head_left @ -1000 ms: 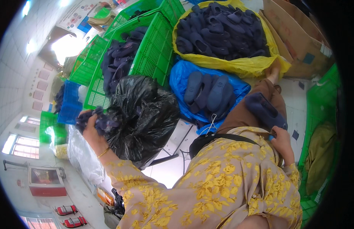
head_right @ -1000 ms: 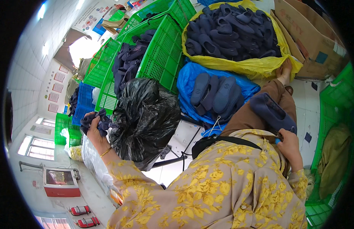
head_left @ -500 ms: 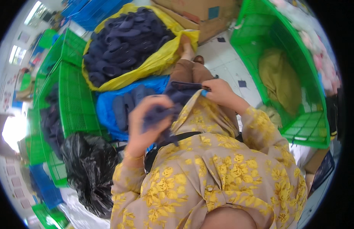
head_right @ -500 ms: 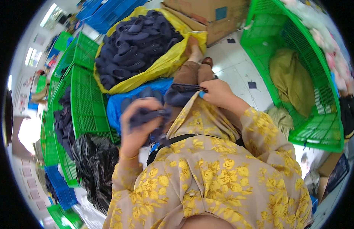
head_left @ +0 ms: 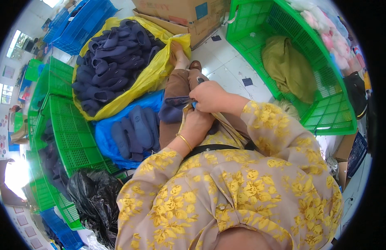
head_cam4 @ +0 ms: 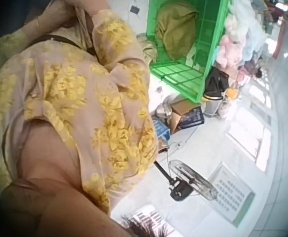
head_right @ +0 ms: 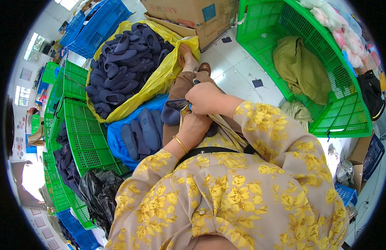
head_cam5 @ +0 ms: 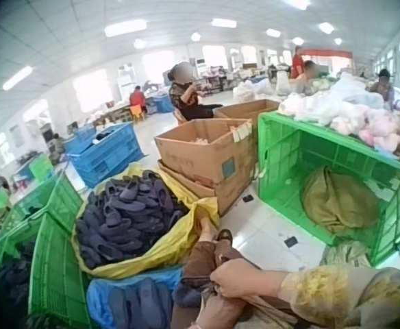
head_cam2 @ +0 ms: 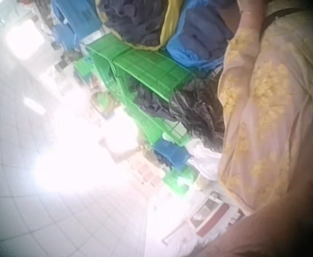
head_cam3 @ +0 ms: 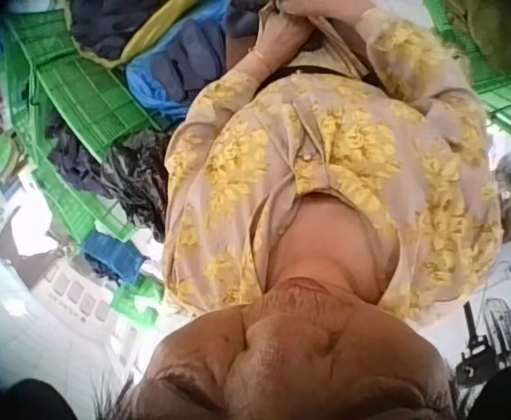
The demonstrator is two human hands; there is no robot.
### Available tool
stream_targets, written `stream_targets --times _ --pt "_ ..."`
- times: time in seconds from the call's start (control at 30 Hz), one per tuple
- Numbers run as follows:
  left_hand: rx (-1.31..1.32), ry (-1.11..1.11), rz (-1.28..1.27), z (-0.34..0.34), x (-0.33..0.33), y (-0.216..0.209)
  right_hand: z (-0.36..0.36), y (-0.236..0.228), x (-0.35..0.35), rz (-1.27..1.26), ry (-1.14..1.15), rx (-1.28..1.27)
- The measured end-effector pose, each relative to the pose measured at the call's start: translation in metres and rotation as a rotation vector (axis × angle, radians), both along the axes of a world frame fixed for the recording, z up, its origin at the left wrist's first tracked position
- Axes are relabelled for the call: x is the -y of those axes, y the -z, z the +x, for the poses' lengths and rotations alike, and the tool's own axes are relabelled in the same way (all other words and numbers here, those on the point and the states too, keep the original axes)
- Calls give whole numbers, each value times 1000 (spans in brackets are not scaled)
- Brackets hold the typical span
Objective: The person sits on the floor and sews a small blue fabric piece onto the upper part of a dark blue slipper using a needle and thread. They repeatedly pull the thread through the fabric and adjust the slipper while working.
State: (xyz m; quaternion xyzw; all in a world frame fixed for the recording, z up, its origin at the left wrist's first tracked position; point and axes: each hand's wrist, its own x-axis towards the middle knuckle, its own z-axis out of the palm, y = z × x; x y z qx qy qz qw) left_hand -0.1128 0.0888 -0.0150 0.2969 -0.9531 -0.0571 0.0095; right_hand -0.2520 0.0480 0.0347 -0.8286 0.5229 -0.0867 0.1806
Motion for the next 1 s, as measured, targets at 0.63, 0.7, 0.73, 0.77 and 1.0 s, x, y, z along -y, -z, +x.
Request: stream_targets --times 0.63,0.7,0.73,0.77,1.0 --pt "-460 21 317 20 -8 -19 0 30 -25 148 153 305" --pt "-678 14 335 34 -5 -37 -7 31 -31 153 200 366" --pt "-739 -84 260 47 -7 -35 -9 28 -35 156 219 402" --pt "-706 -202 142 56 -7 -34 -10 22 -36 237 234 436" --pt "-693 -539 302 82 -11 -12 -12 22 -60 258 106 482"
